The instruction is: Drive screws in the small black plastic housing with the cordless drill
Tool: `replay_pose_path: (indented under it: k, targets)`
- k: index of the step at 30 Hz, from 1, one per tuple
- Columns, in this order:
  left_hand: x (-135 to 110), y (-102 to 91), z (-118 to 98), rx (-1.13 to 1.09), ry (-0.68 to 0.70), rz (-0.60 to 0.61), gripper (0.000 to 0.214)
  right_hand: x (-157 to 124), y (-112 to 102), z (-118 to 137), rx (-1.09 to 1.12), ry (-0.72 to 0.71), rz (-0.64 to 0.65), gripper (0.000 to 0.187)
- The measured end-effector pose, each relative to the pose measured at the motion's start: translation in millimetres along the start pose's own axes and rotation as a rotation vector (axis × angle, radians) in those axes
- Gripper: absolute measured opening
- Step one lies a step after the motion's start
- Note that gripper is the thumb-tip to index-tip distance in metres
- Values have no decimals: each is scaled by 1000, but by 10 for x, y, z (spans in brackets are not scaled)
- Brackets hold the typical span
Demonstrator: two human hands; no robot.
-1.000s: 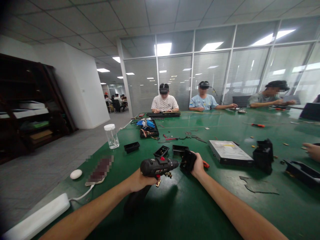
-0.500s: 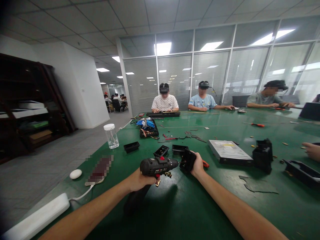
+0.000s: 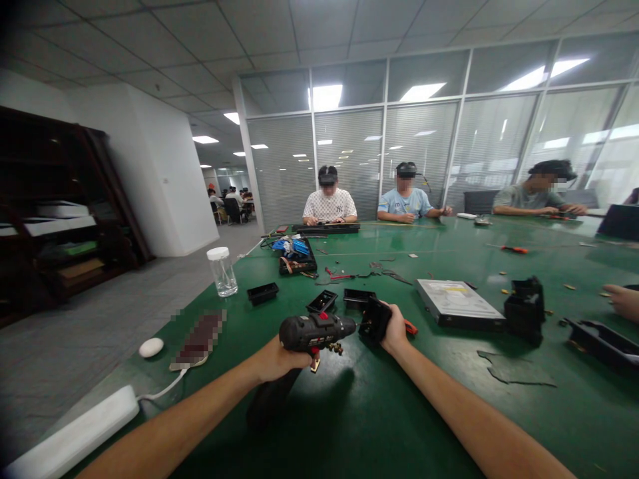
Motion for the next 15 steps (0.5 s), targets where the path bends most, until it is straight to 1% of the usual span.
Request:
replay_pose_path:
  k: [10,15]
  targets:
    - [-2,-10,8,-40,17,22,20,-9,8,6,10,-13,6,18]
    - [-1,-10,6,-24,24,41,18,-19,21,13,3,-18,16,20]
Point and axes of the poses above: each hand's wrist, its own x-axis towards the middle knuckle, its own y-axis out of the palm, z = x × y, the point moved 2 cm from there along x, towards the middle knuckle, and after that the axes turned 10 degrees about -x, right-handed, at the moved point
